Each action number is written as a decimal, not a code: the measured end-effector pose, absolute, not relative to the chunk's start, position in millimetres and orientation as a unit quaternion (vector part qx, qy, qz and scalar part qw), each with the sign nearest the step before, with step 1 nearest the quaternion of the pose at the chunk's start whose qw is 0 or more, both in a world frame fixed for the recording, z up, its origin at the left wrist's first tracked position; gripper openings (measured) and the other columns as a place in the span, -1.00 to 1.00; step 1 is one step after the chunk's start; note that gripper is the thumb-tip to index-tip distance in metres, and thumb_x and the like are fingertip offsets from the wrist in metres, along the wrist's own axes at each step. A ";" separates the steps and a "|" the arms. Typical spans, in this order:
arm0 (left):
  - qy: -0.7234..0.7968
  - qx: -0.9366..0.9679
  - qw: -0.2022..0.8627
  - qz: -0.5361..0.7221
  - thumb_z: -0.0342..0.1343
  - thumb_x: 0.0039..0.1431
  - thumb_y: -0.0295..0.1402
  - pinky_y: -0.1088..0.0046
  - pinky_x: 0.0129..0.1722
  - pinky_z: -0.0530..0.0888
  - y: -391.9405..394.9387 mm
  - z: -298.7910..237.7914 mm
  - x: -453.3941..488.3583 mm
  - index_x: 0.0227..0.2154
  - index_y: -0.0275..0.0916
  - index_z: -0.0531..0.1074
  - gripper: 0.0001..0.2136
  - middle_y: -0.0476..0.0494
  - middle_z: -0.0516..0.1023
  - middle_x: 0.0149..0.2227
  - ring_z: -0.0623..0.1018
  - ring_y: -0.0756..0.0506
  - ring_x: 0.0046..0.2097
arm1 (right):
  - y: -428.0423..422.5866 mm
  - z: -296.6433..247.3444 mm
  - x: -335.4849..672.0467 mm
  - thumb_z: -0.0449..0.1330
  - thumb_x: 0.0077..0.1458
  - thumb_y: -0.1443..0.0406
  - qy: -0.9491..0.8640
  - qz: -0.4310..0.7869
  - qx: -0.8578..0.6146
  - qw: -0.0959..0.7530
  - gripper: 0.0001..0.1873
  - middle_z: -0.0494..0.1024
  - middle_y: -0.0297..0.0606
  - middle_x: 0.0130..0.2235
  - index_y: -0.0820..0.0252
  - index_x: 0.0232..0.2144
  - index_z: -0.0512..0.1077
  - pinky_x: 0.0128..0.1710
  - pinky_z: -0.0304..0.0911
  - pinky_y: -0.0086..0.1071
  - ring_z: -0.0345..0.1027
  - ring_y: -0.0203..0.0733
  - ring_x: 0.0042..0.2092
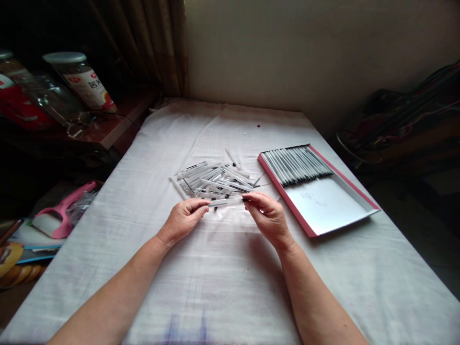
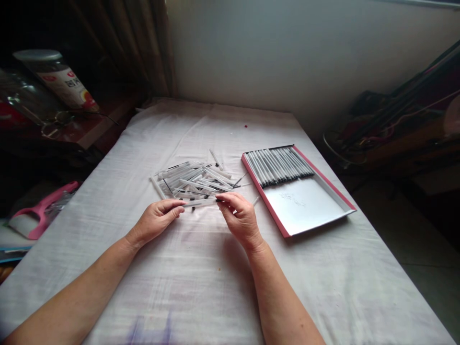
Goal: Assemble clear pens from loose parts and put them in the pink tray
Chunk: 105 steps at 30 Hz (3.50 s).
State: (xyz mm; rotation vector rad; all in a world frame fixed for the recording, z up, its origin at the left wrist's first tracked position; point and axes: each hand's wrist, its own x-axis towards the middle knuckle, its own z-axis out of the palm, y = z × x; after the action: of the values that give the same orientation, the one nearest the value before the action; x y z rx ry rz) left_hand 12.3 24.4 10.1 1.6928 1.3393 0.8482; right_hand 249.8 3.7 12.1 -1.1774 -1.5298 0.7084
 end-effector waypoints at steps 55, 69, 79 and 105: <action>0.510 0.690 0.395 0.329 0.12 0.08 -0.23 0.39 -0.11 0.49 23.8 7.4 10.8 -0.26 -0.24 0.57 -0.75 -0.16 0.65 -0.22 0.60 -0.14 -0.18 | 5.2 0.1 258.6 0.14 0.14 0.14 -0.639 0.347 -0.526 0.442 -0.74 0.50 -0.28 -0.47 0.18 -0.42 0.47 -0.45 0.29 -0.42 0.34 -0.29 -0.48; 0.512 0.681 0.405 0.332 0.14 0.07 -0.22 0.38 -0.11 0.50 23.1 11.0 11.4 -0.26 -0.24 0.58 -0.75 -0.16 0.65 -0.23 0.60 -0.14 -0.18 | 4.3 2.9 262.9 0.17 0.13 0.16 -0.651 0.346 -0.519 0.434 -0.78 0.55 -0.22 -0.34 0.16 -0.26 0.47 -0.41 0.33 -0.40 0.41 -0.23 -0.36; 0.507 0.637 0.458 0.356 0.19 0.02 -0.20 0.39 -0.13 0.49 23.1 10.4 13.5 -0.27 -0.27 0.55 -0.72 -0.19 0.63 -0.22 0.59 -0.13 -0.18 | 5.7 -0.9 260.2 0.16 0.13 0.16 -0.650 0.345 -0.521 0.433 -0.79 0.55 -0.25 -0.39 0.16 -0.34 0.48 -0.43 0.33 -0.40 0.39 -0.26 -0.44; 0.522 0.580 0.531 0.329 0.19 -0.04 0.00 0.58 -0.64 0.26 20.9 18.8 16.3 -0.27 -0.23 0.46 -0.59 -0.05 0.52 -0.44 0.36 0.06 -0.55 | 5.3 11.1 242.0 0.25 -0.01 0.10 -0.501 0.438 -0.525 0.530 -0.73 0.53 -0.30 -0.53 0.20 -0.48 0.46 -0.56 0.28 -0.44 0.31 -0.33 -0.57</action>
State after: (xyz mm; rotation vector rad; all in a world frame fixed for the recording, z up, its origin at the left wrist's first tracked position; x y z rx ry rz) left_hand 16.3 20.9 18.8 1.3849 1.2455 0.7847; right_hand 242.0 5.3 11.1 -1.2530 -1.1969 1.0459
